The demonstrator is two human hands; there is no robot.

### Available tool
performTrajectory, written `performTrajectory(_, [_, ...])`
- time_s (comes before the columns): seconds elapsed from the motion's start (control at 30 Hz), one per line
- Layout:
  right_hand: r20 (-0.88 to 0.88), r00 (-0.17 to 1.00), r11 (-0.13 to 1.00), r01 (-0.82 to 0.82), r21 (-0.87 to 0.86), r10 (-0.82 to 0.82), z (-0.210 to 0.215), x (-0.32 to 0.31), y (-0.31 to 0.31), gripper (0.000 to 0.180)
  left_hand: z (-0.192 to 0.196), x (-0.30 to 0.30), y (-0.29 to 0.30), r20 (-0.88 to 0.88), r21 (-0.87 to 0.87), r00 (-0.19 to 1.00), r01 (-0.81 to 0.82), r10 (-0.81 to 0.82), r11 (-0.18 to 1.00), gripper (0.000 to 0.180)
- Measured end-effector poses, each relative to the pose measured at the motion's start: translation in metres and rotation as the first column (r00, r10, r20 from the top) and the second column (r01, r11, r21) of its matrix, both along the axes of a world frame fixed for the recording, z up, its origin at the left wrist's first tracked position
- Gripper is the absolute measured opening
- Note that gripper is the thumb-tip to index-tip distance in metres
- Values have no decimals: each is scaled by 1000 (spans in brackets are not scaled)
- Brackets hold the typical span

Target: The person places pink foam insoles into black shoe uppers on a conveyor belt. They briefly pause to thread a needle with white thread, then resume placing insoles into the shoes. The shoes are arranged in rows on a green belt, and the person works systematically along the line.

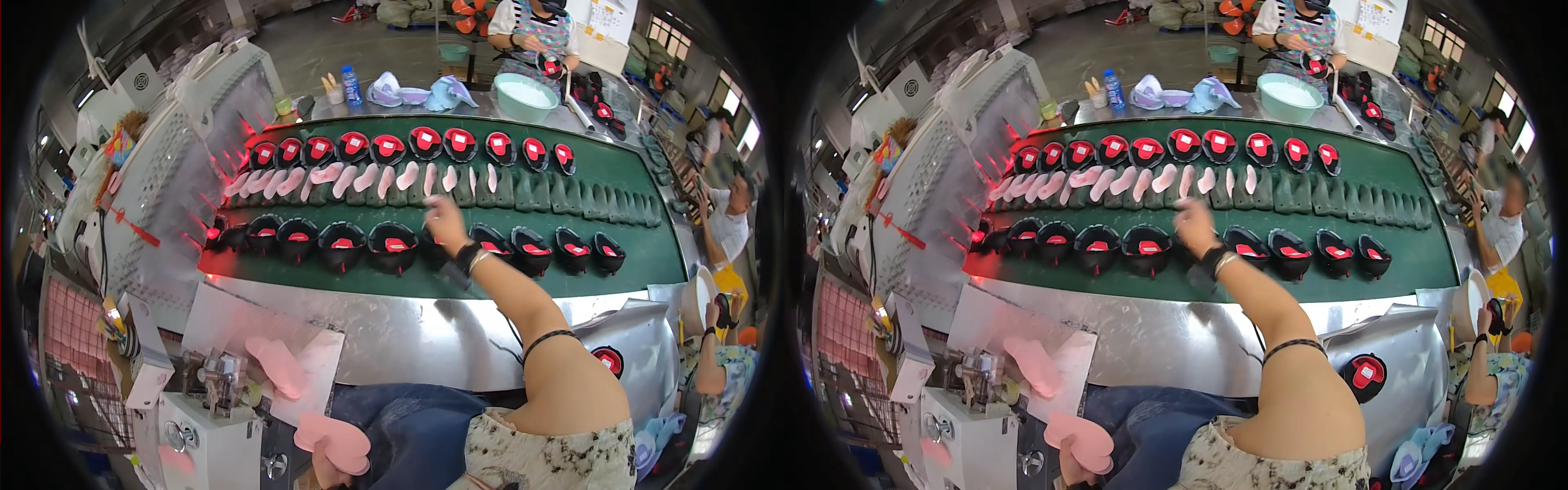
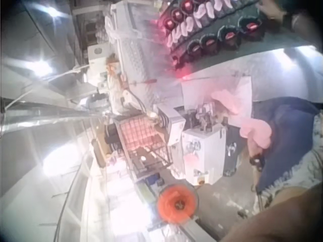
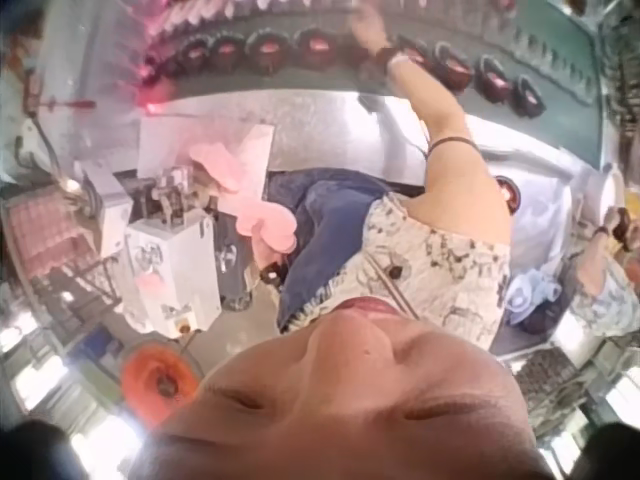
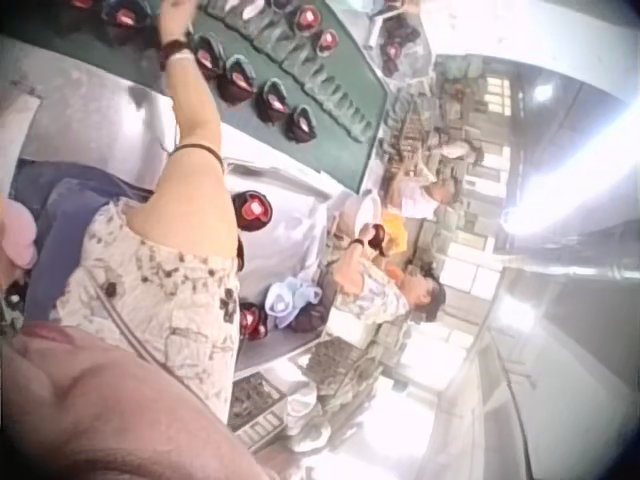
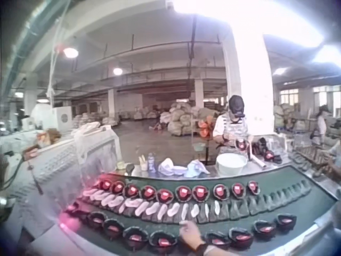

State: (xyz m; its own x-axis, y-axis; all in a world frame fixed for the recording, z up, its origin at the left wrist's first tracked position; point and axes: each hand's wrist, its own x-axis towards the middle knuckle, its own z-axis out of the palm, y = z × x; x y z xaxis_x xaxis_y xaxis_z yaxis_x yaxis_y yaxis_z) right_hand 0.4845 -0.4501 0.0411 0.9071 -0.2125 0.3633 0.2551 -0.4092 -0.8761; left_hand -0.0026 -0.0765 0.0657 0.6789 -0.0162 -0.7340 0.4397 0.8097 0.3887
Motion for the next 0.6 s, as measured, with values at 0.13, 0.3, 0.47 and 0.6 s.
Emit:
performTrajectory(0.13, [-276,683,708,-706,-14,676,56,-146,144,28,22,25,-22,101,224,975,-216,198,950,38])
performTrajectory(0.3, [-310,177,168,-984,-54,934,90,-292,226,41,49,38,-28,190,581,954,-299,231,757,27])
performTrajectory(0.47, [-530,85,312,-881,356,844,64,-295,268,28,70,15,-6,178,298,931,-360,319,884,46])
performTrajectory(0.6, [-257,422,482,-836,261,870,14,-242,339,32,64,-23,0,145,169,917,-393,371,904,53])
